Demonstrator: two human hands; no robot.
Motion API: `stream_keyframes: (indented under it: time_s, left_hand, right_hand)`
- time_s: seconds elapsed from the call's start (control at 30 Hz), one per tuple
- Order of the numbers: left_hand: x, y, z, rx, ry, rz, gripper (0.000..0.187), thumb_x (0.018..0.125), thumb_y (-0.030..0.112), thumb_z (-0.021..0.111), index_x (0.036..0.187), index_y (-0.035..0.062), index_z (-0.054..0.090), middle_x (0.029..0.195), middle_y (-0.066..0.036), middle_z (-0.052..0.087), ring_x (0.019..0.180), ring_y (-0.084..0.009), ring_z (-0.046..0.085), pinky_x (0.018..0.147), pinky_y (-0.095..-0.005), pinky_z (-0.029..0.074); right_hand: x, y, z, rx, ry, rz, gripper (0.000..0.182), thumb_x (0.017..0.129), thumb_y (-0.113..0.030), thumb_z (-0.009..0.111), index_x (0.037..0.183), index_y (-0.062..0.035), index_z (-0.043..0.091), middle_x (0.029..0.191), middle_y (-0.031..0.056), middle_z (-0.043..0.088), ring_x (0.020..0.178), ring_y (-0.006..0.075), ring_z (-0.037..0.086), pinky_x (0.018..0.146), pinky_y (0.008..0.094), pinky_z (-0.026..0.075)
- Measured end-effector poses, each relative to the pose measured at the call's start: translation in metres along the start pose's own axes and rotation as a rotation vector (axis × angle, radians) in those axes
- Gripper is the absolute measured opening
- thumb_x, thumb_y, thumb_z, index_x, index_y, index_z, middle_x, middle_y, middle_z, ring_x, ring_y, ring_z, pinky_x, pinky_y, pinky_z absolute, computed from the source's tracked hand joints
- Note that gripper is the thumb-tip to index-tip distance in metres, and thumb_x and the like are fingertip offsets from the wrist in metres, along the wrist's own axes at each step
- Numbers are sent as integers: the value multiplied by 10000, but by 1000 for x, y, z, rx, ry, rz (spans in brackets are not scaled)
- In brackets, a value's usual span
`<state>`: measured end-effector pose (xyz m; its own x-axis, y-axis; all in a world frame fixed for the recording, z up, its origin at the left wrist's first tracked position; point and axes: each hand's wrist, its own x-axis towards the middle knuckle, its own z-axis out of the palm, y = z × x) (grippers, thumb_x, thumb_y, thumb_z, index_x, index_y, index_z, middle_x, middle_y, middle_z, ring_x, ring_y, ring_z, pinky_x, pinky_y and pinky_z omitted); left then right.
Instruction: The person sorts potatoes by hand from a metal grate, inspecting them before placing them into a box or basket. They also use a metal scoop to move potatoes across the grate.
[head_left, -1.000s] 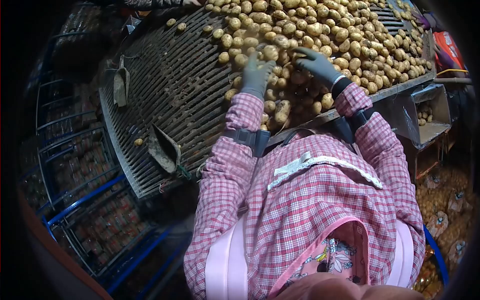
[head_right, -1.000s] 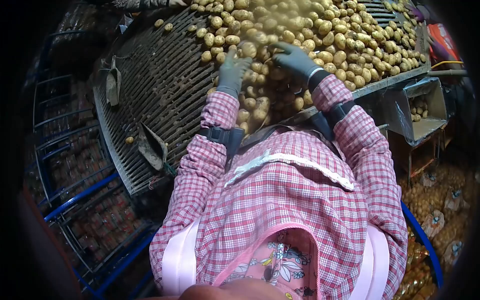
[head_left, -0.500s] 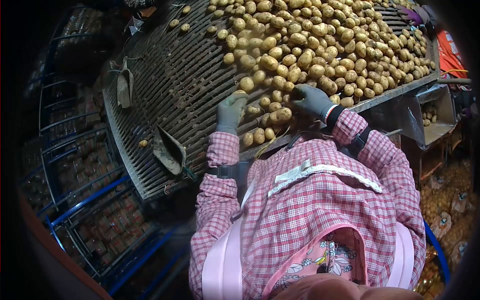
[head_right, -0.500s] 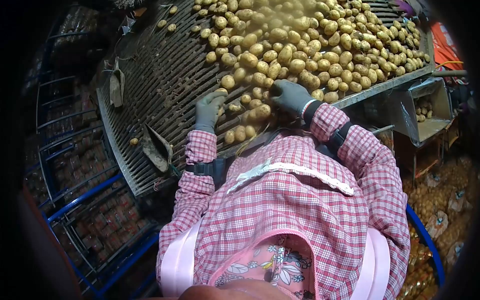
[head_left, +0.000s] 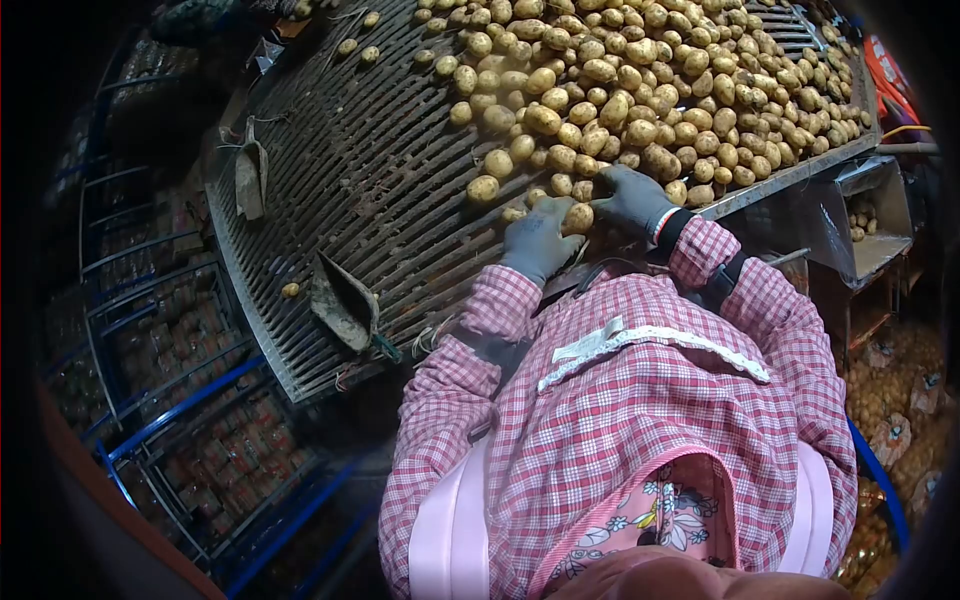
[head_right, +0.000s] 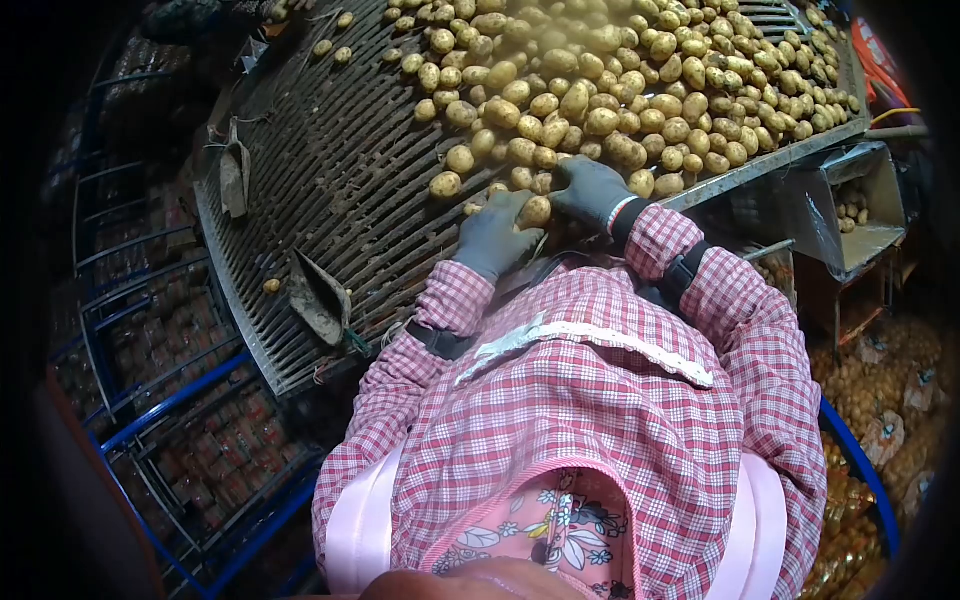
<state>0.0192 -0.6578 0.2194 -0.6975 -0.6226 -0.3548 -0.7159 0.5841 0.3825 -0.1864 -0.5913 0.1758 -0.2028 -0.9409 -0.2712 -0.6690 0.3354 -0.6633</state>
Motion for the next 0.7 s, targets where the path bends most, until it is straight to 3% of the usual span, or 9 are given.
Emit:
stream_keyframes:
  time_s: [0.07, 0.17, 0.23, 0.33, 0.4, 0.43, 0.53, 0.63, 0.7]
  left_hand:
    - [8, -9, 0, -72, -2, 7, 623, 800, 367, 807, 1324, 94, 610, 1275, -160, 631, 1181, -330, 617, 974, -429, 513]
    - [18, -40, -5, -271, 300, 75, 610, 776, 332, 847, 1300, 97, 643, 1261, -179, 652, 1165, -322, 642, 987, -396, 528]
    - [26, -35, -39, -868, 76, -188, 572, 813, 211, 850, 1315, 38, 639, 1258, -153, 667, 1042, -180, 672, 892, -300, 562]
    - [50, -47, -51, -878, 126, -263, 570, 855, 138, 814, 1372, 34, 598, 1225, -148, 672, 960, -142, 661, 796, -262, 550]
    - [63, -55, -53, -1059, 245, -194, 536, 904, 130, 777, 1384, 2, 574, 1174, -129, 690, 846, -96, 648, 616, -204, 522]
    - [66, -63, -51, -1133, 263, -181, 544, 901, 117, 775, 1388, -9, 565, 1205, -136, 676, 907, -125, 654, 706, -225, 534]
    - [63, -97, -43, -1269, 337, -147, 526, 917, 98, 753, 1372, -68, 549, 1263, -146, 650, 1036, -170, 664, 886, -253, 554]
    - [39, -97, -42, -1345, 351, -255, 480, 924, 103, 748, 1346, -53, 580, 1192, -128, 677, 984, -151, 670, 841, -245, 562]
    - [22, -106, -36, -1315, 326, -286, 393, 936, 124, 740, 1288, -17, 635, 1100, -93, 698, 857, -122, 668, 702, -239, 565]
  right_hand:
    - [-1, -6, -10, 66, -96, 1, 495, 800, -415, 742, 1128, -51, 671, 1110, 200, 690, 1089, 377, 648, 943, 441, 510]
    - [-2, -19, -8, 58, -111, 3, 493, 789, -414, 749, 1122, -61, 666, 1103, 190, 692, 1077, 370, 654, 924, 447, 515]
    - [0, -24, -3, -6, -81, -42, 495, 782, -414, 755, 1122, -67, 659, 1095, 184, 694, 1067, 365, 658, 909, 452, 518]
    - [9, -19, 13, -129, -58, -155, 524, 762, -422, 771, 1125, -70, 635, 1087, 173, 695, 1062, 349, 660, 899, 459, 516]
    - [12, -17, 8, -109, -72, -177, 521, 776, -417, 768, 1146, -68, 653, 1078, 172, 703, 1040, 344, 672, 880, 451, 524]
    - [12, -16, 7, -98, -79, -187, 520, 783, -415, 766, 1156, -67, 662, 1073, 172, 707, 1029, 341, 678, 871, 447, 529]
    - [13, -8, 2, 336, -166, 47, 491, 832, -350, 748, 1198, -30, 678, 1031, 134, 732, 950, 269, 703, 832, 386, 548]
    - [14, 16, -6, 787, -212, 73, 451, 875, -272, 721, 1212, 25, 680, 998, 90, 742, 892, 188, 689, 812, 314, 549]
    - [2, 26, -27, 1103, -199, 198, 432, 902, -217, 708, 1247, 38, 656, 1139, 73, 707, 1020, 140, 651, 849, 274, 547]
